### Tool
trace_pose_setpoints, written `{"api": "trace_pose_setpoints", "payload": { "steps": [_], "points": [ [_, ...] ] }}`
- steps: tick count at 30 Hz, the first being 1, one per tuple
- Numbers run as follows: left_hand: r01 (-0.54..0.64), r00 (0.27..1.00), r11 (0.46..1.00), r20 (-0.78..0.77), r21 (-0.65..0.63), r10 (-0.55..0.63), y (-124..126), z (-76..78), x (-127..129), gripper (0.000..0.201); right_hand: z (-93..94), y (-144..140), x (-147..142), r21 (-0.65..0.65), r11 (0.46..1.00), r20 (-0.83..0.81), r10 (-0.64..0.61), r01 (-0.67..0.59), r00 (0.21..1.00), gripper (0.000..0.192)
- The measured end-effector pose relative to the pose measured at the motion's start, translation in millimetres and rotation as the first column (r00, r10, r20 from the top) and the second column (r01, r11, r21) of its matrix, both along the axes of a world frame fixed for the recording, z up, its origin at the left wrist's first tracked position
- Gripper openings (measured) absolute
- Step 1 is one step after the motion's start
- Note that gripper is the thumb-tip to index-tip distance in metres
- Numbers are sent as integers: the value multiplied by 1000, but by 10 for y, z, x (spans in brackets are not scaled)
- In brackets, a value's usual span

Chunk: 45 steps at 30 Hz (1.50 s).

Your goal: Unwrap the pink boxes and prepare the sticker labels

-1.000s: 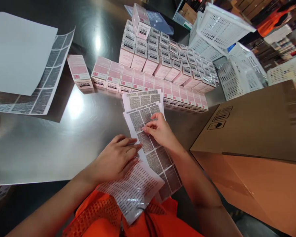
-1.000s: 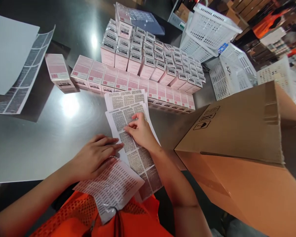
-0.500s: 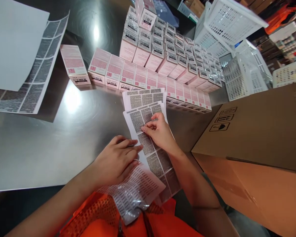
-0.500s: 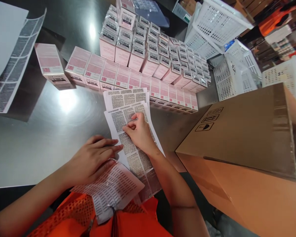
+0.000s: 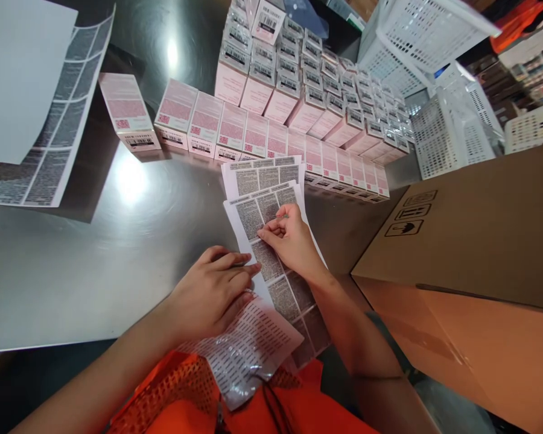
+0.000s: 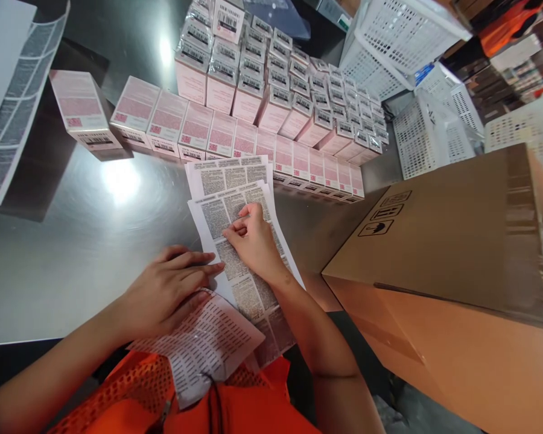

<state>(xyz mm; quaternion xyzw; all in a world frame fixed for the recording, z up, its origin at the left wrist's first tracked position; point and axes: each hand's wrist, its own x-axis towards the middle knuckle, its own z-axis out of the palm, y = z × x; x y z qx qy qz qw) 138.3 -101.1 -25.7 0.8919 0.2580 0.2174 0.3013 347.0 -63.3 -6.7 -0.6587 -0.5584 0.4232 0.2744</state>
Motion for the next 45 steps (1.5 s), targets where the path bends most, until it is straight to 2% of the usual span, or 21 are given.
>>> {"api": "trace_pose_setpoints", "payload": {
  "steps": [3,8,10,13,15,18,22,26,29,40,45],
  "points": [
    [10,1000,1000,-11,-5,-10,-4,-3,-9,18,37,-25,-67,14,1000,43,-13,12,999,40],
    [8,1000,1000,-12,-1,-8,-20,1,-27,20,1,-3,-7,148,985,286,-128,88,950,50],
    [3,1000,1000,-5,-1,-3,-23,-4,-25,21,-30,31,113,162,974,211,-193,160,958,57],
    [0,1000,1000,20,15,0,-25,-20,-14,25,-44,67,309,84,962,-47,-257,260,965,55],
    [-6,999,1000,33,25,5,-26,-29,-9,27,-33,67,392,37,970,-93,-235,239,967,46],
    [-18,999,1000,31,22,18,-29,-38,-13,28,-29,47,428,-11,986,4,-168,168,986,35],
    [-10,1000,1000,22,11,10,-26,-40,-19,29,-33,47,416,15,992,134,-123,122,983,31],
    [-7,1000,1000,21,10,7,-16,-34,-12,29,14,76,416,11,1000,195,-6,4,981,28],
    [-12,1000,1000,27,4,12,-15,-28,-9,28,53,94,407,-4,999,232,36,-36,972,25],
    [-11,1000,1000,16,6,11,-22,-23,-13,25,60,72,331,26,999,283,13,-21,959,20],
    [-13,1000,1000,1,-13,13,-24,-9,-22,26,44,64,271,87,996,365,-63,33,929,17]
  ]
}}
